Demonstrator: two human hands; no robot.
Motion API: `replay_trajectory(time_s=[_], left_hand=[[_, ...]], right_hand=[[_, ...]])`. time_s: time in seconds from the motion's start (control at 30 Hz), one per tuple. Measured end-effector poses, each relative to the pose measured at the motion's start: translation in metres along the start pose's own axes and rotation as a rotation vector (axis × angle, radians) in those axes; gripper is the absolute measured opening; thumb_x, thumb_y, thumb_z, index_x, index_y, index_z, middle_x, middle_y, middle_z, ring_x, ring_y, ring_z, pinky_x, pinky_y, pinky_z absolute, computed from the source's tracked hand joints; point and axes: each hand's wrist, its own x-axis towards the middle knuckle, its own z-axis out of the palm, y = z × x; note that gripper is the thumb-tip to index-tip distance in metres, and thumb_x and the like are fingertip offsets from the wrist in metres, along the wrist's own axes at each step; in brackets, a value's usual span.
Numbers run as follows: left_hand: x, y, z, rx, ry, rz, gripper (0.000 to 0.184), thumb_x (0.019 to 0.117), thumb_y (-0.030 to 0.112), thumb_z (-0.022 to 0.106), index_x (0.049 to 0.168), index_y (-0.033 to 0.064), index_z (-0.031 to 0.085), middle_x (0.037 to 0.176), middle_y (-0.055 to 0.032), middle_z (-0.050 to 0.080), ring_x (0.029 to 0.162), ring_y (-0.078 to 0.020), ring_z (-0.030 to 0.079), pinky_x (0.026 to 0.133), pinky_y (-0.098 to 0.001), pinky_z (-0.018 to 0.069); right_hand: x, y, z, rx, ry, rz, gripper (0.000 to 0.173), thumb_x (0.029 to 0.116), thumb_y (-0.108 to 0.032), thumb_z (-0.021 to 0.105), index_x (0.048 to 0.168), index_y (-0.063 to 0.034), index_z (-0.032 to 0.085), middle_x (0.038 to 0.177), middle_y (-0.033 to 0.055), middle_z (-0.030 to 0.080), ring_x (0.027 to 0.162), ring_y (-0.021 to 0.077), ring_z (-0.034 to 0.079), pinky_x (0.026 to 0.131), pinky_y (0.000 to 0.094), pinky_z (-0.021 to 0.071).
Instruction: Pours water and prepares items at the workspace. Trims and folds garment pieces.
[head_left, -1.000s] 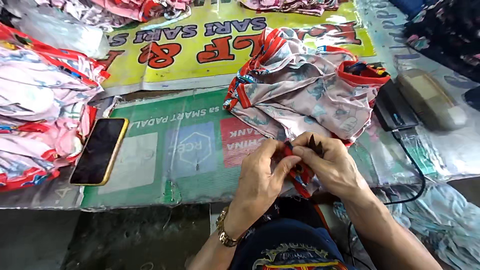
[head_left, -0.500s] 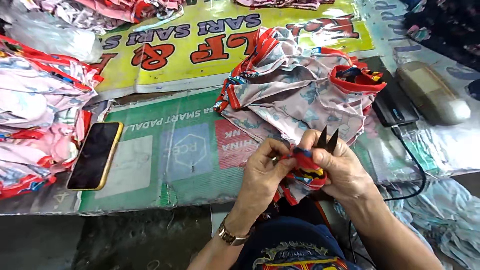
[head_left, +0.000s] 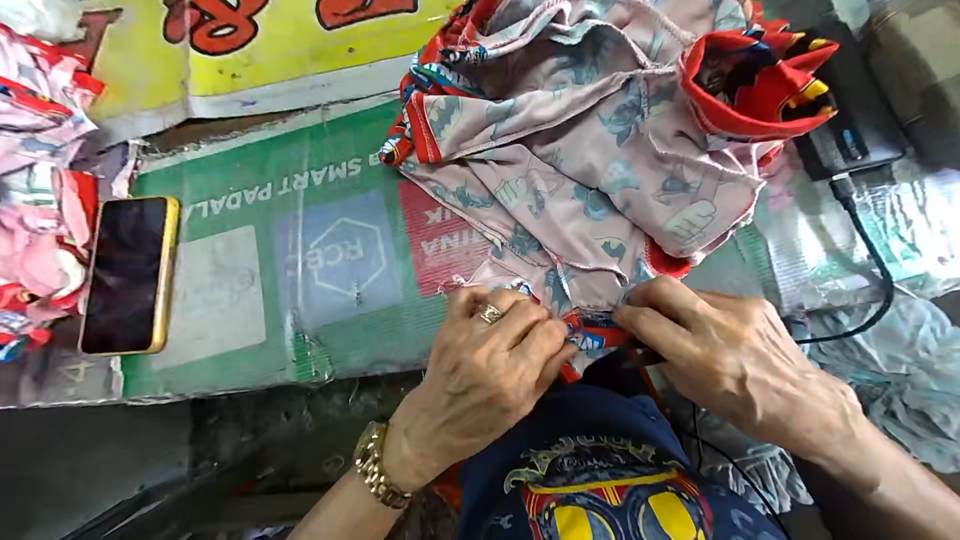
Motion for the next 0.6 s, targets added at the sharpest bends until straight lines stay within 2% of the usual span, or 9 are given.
replay_trajectory(time_s=[0.07,0.13,0.17,0.27,0.3,0.37,0.43,0.6], left_hand=[[0.007,0.003,0.005,0.013,0.015,-0.039,0.025,0.1012,0.032,0.064,0.107,0.0087,0.072,0.086,-0.0044,0.07,0.086,-0.0185,0.064,0.089,-0.041,0.0417],[0.012,0.004,0.006,0.027,-0.039,-0.064,0.03,0.1016,0.032,0.063,0.12,0.0102,0.071,0.087,-0.004,0.068,0.082,-0.0184,0.062,0.087,-0.0424,0.0398],[0.014,0.004,0.007,0.026,-0.075,-0.066,0.029,0.1021,0.032,0.061,0.12,0.0125,0.072,0.086,-0.0029,0.065,0.079,-0.0184,0.06,0.085,-0.0429,0.039],[0.019,0.006,0.006,0.017,-0.109,-0.049,0.017,0.1018,0.027,0.061,0.105,0.0172,0.074,0.083,-0.0025,0.061,0.077,-0.0186,0.059,0.081,-0.0435,0.04],[0.019,0.008,0.005,0.004,-0.105,-0.045,0.014,0.1012,0.024,0.061,0.102,0.0175,0.074,0.087,-0.0035,0.063,0.081,-0.0191,0.061,0.082,-0.0439,0.0407],[0.017,0.011,0.006,-0.004,-0.093,-0.036,0.012,0.0999,0.018,0.062,0.099,0.017,0.074,0.097,-0.006,0.066,0.089,-0.0208,0.062,0.084,-0.0454,0.0423],[0.012,0.012,0.011,-0.01,-0.048,-0.021,0.012,0.0994,0.014,0.061,0.096,0.0156,0.073,0.097,-0.0067,0.067,0.092,-0.0216,0.062,0.086,-0.045,0.0404],[-0.007,0.007,0.015,-0.189,0.069,-0.089,0.012,0.1014,0.013,0.06,0.096,0.014,0.07,0.102,-0.0014,0.072,0.103,-0.0126,0.064,0.095,-0.0369,0.0423]], right_hand=[[0.001,0.001,-0.004,0.002,-0.025,0.001,0.017,0.0995,-0.01,0.053,0.102,-0.0099,0.07,0.094,0.0112,0.064,0.062,0.0222,0.06,0.045,0.0332,0.0408],[0.003,0.002,-0.011,0.03,-0.043,0.007,0.019,0.1004,-0.015,0.053,0.102,-0.0119,0.072,0.095,0.0089,0.065,0.061,0.0196,0.059,0.044,0.0325,0.0404],[0.006,0.002,-0.016,0.076,-0.014,0.012,0.02,0.1,-0.017,0.054,0.101,-0.0129,0.073,0.095,0.0066,0.066,0.062,0.0158,0.06,0.045,0.0298,0.0419],[0.022,-0.005,-0.023,0.496,0.179,0.048,0.019,0.1046,-0.016,0.054,0.105,-0.008,0.07,0.095,-0.0005,0.063,0.08,0.0012,0.059,0.064,0.0143,0.0486],[0.03,-0.01,-0.019,0.712,0.216,0.069,0.019,0.1066,-0.016,0.051,0.105,-0.0064,0.068,0.094,-0.0022,0.062,0.079,-0.0011,0.059,0.066,0.0128,0.0512],[0.041,-0.017,-0.001,1.024,0.24,0.162,0.018,0.1064,-0.016,0.05,0.105,-0.0064,0.066,0.085,-0.0038,0.062,0.066,-0.0018,0.055,0.056,0.0137,0.0488],[0.046,-0.015,0.016,1.043,0.195,0.249,0.014,0.105,-0.013,0.051,0.104,-0.0075,0.064,0.077,-0.0043,0.059,0.058,-0.0001,0.053,0.051,0.0149,0.0468],[0.038,-0.005,0.016,1.003,0.096,0.269,0.012,0.1039,-0.015,0.055,0.102,-0.0095,0.065,0.08,-0.0047,0.06,0.061,0.0003,0.054,0.052,0.0143,0.0473]])
